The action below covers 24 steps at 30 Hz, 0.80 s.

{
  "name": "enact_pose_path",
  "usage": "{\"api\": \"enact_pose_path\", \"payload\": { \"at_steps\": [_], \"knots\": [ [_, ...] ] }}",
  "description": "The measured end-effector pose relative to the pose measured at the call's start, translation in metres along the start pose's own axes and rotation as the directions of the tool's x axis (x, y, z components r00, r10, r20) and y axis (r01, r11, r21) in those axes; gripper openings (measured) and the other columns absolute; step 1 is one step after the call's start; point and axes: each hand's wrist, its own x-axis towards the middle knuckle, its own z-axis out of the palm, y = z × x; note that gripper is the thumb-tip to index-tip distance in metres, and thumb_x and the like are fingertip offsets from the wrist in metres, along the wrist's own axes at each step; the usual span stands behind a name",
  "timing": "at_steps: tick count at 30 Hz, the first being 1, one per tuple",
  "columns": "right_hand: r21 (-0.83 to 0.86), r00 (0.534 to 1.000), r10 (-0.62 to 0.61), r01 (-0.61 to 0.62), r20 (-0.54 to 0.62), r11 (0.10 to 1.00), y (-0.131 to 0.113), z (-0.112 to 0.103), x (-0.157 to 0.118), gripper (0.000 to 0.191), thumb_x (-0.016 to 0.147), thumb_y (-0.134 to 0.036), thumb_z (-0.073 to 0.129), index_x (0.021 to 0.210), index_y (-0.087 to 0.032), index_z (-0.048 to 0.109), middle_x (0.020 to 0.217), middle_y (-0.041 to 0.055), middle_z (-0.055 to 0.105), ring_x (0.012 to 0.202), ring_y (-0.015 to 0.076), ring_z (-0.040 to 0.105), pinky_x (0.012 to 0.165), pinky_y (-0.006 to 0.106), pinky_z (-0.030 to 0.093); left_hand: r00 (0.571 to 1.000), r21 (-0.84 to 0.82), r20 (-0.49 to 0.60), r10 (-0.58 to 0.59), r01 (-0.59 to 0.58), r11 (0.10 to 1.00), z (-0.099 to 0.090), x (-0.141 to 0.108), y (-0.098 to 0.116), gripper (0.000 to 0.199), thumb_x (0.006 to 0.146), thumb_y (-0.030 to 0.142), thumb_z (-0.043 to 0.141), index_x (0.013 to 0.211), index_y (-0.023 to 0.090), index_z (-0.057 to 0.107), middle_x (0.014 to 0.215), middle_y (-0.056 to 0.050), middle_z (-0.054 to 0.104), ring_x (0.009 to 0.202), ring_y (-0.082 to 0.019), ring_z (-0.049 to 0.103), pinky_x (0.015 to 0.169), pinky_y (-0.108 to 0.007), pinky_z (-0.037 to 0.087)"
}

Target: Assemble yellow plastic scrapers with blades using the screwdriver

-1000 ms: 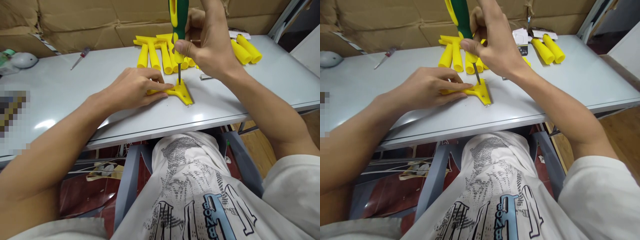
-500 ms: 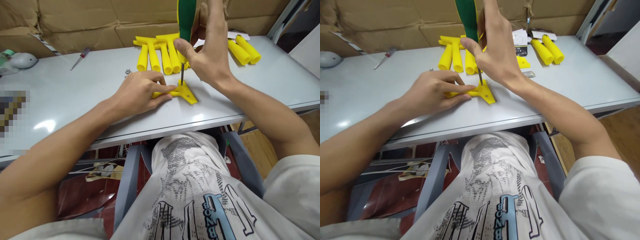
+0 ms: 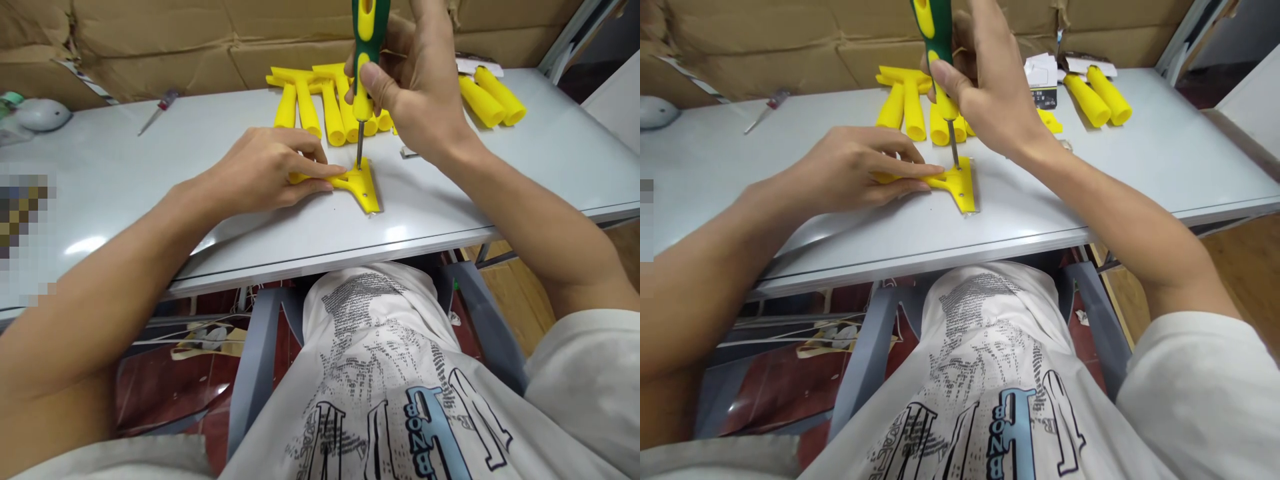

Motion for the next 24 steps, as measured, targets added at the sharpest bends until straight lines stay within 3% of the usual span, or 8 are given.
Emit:
{"api": "enact_pose_path", "payload": {
  "at_steps": [5, 7, 10, 11, 13, 16, 20, 24],
  "knots": [
    [-0.035, 1.000, -0.028, 0.028, 0.007, 0.999, 0.022, 0.020, 0.016, 0.062, 0.100, -0.046, 0.087, 0.153, -0.040, 0.056, 0.122, 0.0021, 0.071, 0.112, 0.0241, 0.075, 0.081, 0.029, 0.067, 1.000, -0.002, 0.006, -0.013, 0.013, 1.000, 0.000, 0.000, 0.001, 0.066, 0.119, 0.085, 0.038, 0.146, 0.047, 0.085, 0.119, -0.003, 0.084, 0.098, -0.025, 0.068, 0.081, -0.046, 0.050],
    [-0.016, 0.987, -0.093, 0.092, -0.130, 0.996, 0.042, 0.028, 0.028, 0.060, 0.103, -0.048, 0.080, 0.155, -0.040, 0.051, 0.123, 0.0027, 0.068, 0.104, 0.0226, 0.071, 0.081, 0.030, 0.064, 1.000, 0.005, 0.012, -0.011, 0.011, 1.000, -0.001, 0.000, 0.001, 0.067, 0.119, 0.085, 0.038, 0.146, 0.046, 0.085, 0.119, -0.004, 0.084, 0.097, -0.026, 0.068, 0.080, -0.046, 0.050],
    [0.045, 0.933, -0.175, 0.199, -0.314, 0.979, 0.062, 0.035, 0.040, 0.050, 0.110, -0.046, 0.063, 0.156, -0.037, 0.043, 0.113, 0.0019, 0.061, 0.086, 0.0192, 0.062, 0.072, 0.031, 0.056, 1.000, 0.004, 0.018, -0.020, 0.020, 1.000, -0.001, 0.000, 0.001, 0.066, 0.119, 0.083, 0.040, 0.145, 0.044, 0.086, 0.120, -0.004, 0.084, 0.096, -0.025, 0.068, 0.081, -0.046, 0.050],
    [0.055, 0.937, -0.187, 0.212, -0.296, 0.976, 0.062, 0.035, 0.041, 0.051, 0.111, -0.046, 0.061, 0.157, -0.037, 0.041, 0.110, 0.0013, 0.061, 0.084, 0.0188, 0.062, 0.070, 0.030, 0.055, 1.000, 0.002, 0.018, -0.025, 0.025, 1.000, -0.001, 0.000, 0.002, 0.064, 0.120, 0.082, 0.041, 0.145, 0.044, 0.086, 0.121, -0.004, 0.084, 0.097, -0.025, 0.067, 0.082, -0.045, 0.050],
    [0.050, 0.974, -0.186, 0.194, -0.132, 0.980, 0.050, 0.034, 0.035, 0.059, 0.111, -0.048, 0.068, 0.161, -0.038, 0.039, 0.108, 0.0002, 0.064, 0.090, 0.0189, 0.068, 0.071, 0.028, 0.058, 0.999, -0.001, 0.012, -0.034, 0.034, 0.999, -0.001, 0.000, 0.002, 0.062, 0.121, 0.079, 0.042, 0.143, 0.044, 0.087, 0.121, -0.002, 0.084, 0.098, -0.024, 0.067, 0.083, -0.044, 0.050],
    [0.046, 0.982, -0.147, 0.142, 0.119, 0.989, 0.013, 0.028, 0.013, 0.069, 0.104, -0.052, 0.084, 0.161, -0.038, 0.048, 0.112, -0.0003, 0.074, 0.110, 0.0205, 0.077, 0.085, 0.027, 0.068, 1.000, -0.019, 0.006, -0.027, 0.028, 0.999, 0.000, 0.000, 0.001, 0.059, 0.120, 0.079, 0.045, 0.141, 0.044, 0.087, 0.119, -0.001, 0.085, 0.097, -0.024, 0.067, 0.083, -0.044, 0.050],
    [0.113, 0.969, -0.153, 0.133, 0.194, 0.985, -0.024, 0.024, -0.009, 0.069, 0.100, -0.057, 0.091, 0.155, -0.037, 0.054, 0.113, -0.0013, 0.079, 0.120, 0.0205, 0.081, 0.092, 0.027, 0.071, 1.000, -0.029, 0.002, -0.025, 0.025, 0.999, 0.000, -0.001, 0.000, 0.060, 0.119, 0.083, 0.043, 0.142, 0.048, 0.086, 0.118, -0.001, 0.084, 0.096, -0.025, 0.067, 0.082, -0.045, 0.050],
    [0.194, 0.970, -0.115, 0.073, 0.215, 0.978, -0.011, 0.022, 0.004, 0.078, 0.096, -0.070, 0.089, 0.153, -0.036, 0.047, 0.121, -0.0001, 0.080, 0.124, 0.0214, 0.081, 0.094, 0.029, 0.070, 1.000, -0.023, -0.018, -0.004, 0.004, 1.000, 0.002, 0.000, -0.001, 0.070, 0.118, 0.088, 0.036, 0.138, 0.045, 0.088, 0.121, -0.001, 0.085, 0.097, -0.024, 0.066, 0.081, -0.043, 0.049]
  ]
}}
